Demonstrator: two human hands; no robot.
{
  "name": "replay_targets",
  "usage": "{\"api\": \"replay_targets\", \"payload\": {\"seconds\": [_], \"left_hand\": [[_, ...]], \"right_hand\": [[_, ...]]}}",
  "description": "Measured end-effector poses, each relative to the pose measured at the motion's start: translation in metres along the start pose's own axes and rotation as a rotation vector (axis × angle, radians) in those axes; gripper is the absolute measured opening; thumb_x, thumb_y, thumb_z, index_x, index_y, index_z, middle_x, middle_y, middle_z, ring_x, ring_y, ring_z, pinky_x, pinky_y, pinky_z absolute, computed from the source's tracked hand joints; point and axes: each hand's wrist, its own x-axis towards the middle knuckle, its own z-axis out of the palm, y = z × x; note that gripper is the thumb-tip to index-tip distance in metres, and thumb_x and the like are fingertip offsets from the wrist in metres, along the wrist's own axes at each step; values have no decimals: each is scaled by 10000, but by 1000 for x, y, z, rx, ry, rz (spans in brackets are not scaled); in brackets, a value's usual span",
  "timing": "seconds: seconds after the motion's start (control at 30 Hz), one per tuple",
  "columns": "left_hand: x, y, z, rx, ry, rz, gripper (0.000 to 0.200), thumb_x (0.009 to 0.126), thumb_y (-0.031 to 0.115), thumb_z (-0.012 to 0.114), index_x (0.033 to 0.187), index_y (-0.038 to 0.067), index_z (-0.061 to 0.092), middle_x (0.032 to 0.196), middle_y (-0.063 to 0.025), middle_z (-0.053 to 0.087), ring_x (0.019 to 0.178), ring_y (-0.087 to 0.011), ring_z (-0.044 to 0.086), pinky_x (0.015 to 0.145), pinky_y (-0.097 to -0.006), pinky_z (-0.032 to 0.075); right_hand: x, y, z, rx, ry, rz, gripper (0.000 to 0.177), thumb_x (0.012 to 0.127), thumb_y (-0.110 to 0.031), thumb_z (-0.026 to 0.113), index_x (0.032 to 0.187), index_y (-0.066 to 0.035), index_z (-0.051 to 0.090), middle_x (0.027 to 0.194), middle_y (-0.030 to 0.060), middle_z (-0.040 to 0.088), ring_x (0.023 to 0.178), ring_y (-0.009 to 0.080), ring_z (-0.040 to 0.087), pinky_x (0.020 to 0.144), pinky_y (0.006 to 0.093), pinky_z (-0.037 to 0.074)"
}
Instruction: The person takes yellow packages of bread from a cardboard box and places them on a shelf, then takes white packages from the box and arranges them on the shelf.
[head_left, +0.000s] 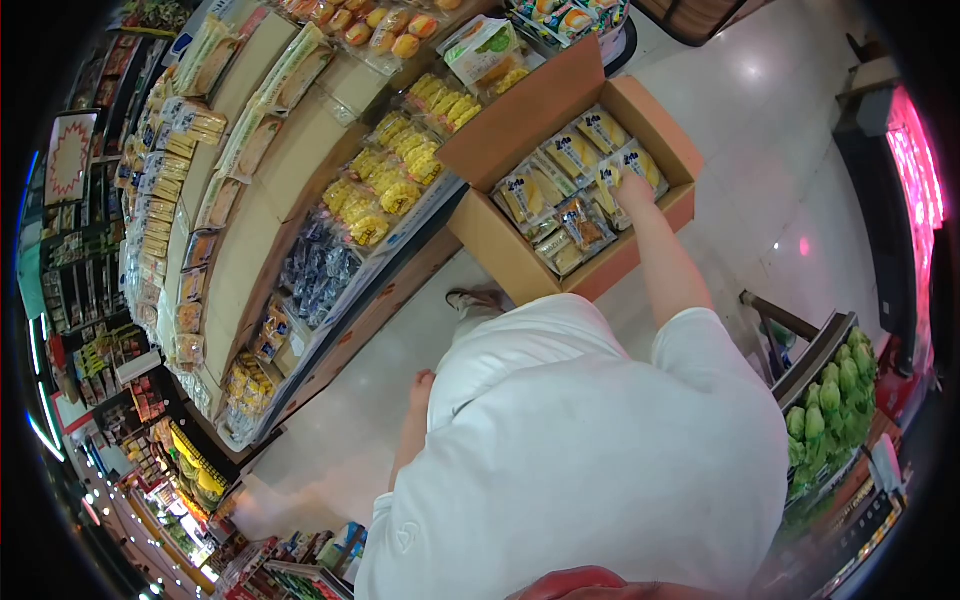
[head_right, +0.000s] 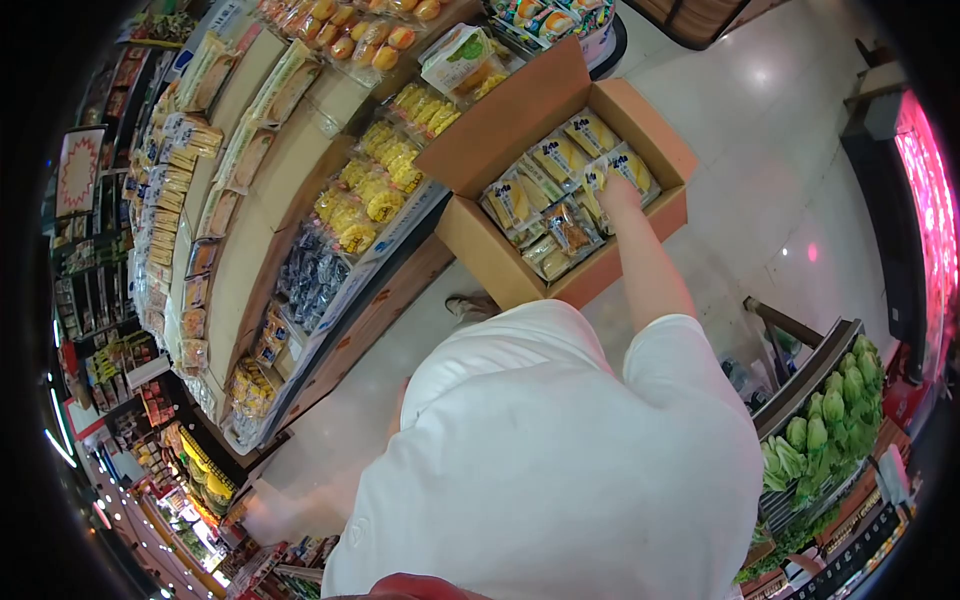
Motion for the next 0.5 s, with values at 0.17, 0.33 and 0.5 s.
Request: {"api": "replay_targets", "payload": {"seconds": [0.17,0.33,0.5], "left_hand": [[-39,83,3,27,92,50,360,881,241,535,1175,46,607,1000,-139,657,905,-223,599,819,-341,474],[-54,135,11,158,137,145,342,864,211,569,1151,33,617,947,-126,628,866,-200,588,783,-319,475],[-26,98,1,227,97,216,340,858,201,585,1152,32,614,981,-118,597,869,-190,576,774,-307,483]], "right_hand": [[-12,-42,11,587,-150,-135,532,767,-366,721,1174,-44,605,1097,185,655,990,300,643,830,413,503],[-1,-101,77,409,-198,-252,547,759,-348,711,1197,-43,589,1073,189,658,1004,302,638,864,378,496],[1,-128,125,100,-254,-336,554,722,-352,703,1185,-66,600,1082,210,650,1020,337,625,877,395,495]]}}
